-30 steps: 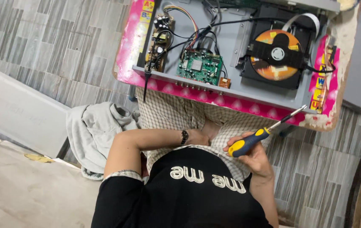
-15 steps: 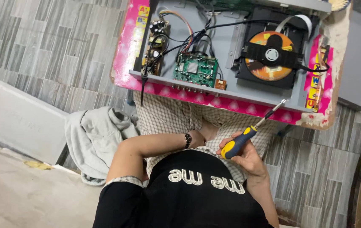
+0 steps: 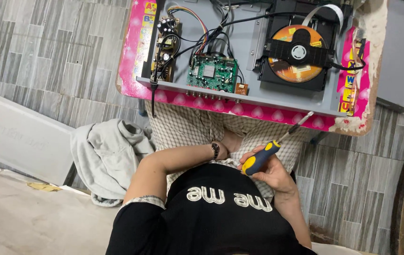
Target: Repairing and cleaning the internal components of a DVD player using a screwdriver and a brush
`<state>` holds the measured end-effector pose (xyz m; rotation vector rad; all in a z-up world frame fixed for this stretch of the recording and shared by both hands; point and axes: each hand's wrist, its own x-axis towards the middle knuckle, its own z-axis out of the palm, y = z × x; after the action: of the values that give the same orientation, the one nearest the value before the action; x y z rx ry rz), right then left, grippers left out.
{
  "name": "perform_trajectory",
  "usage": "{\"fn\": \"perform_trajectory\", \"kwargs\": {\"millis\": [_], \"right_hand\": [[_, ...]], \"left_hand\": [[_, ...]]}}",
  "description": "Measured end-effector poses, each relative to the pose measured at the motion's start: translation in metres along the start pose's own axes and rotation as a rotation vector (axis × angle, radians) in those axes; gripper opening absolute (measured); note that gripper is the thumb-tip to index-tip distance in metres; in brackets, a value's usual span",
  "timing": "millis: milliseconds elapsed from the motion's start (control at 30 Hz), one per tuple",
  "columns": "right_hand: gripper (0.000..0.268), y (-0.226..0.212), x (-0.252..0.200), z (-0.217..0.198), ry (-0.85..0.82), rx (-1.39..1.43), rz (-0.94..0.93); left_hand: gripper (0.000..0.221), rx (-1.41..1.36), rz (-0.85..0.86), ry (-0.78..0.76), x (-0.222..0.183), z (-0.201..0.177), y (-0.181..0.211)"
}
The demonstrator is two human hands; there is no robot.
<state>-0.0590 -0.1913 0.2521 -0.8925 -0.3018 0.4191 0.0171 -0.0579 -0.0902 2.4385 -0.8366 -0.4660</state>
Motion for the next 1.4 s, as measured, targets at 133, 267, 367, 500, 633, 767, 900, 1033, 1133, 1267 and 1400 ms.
{"fn": "perform_trajectory", "kwargs": {"millis": [133, 267, 367, 500, 633, 767, 900, 1033, 1133, 1267, 1400], "right_hand": [[0.063, 0.001, 0.002, 0.004, -0.069, -0.063, 0.039], [0.062, 0.001, 0.003, 0.003, -0.103, -0.119, 0.068], [0.061, 0.003, -0.004, -0.004, -0.102, -0.160, 0.090], [0.064, 0.008, -0.010, -0.015, -0.085, -0.183, 0.157], [0.065, 0.013, -0.014, -0.015, 0.013, -0.272, 0.268], [0.070, 0.024, -0.015, -0.026, 0.125, -0.443, 0.388], [0.079, 0.044, -0.015, -0.037, 0.267, -0.522, 0.470], [0.074, 0.053, -0.002, -0.031, 0.192, -0.965, 0.316], [0.066, 0.074, 0.000, -0.055, -0.015, -1.087, 0.197], [0.038, 0.036, 0.024, -0.043, -0.054, -0.975, 0.247], [0.056, 0.044, 0.068, -0.029, 0.093, -1.329, 0.140]], "left_hand": [[0.053, 0.053, -0.076, 0.091, -0.003, -0.007, 0.005], [0.041, 0.206, 0.127, -0.808, -0.055, -0.039, -0.022], [0.024, 0.524, 0.605, 0.231, -0.086, -0.005, -0.041], [0.025, 0.629, 0.385, 0.244, -0.104, -0.133, 0.046], [0.018, 0.407, 0.530, 0.164, -0.095, -0.164, 0.048], [0.013, 0.384, 0.479, 0.146, -0.093, -0.162, 0.043], [0.057, -0.708, 0.255, -0.214, -0.115, -0.245, 0.084], [0.045, -1.013, 0.023, -0.079, -0.131, -0.217, 0.092], [0.039, -0.955, -0.144, 0.117, -0.144, -0.193, 0.091], [0.030, -0.828, -0.061, 0.273, -0.171, -0.237, 0.112], [0.030, -0.932, -0.031, 0.291, -0.185, -0.229, 0.096]]}}
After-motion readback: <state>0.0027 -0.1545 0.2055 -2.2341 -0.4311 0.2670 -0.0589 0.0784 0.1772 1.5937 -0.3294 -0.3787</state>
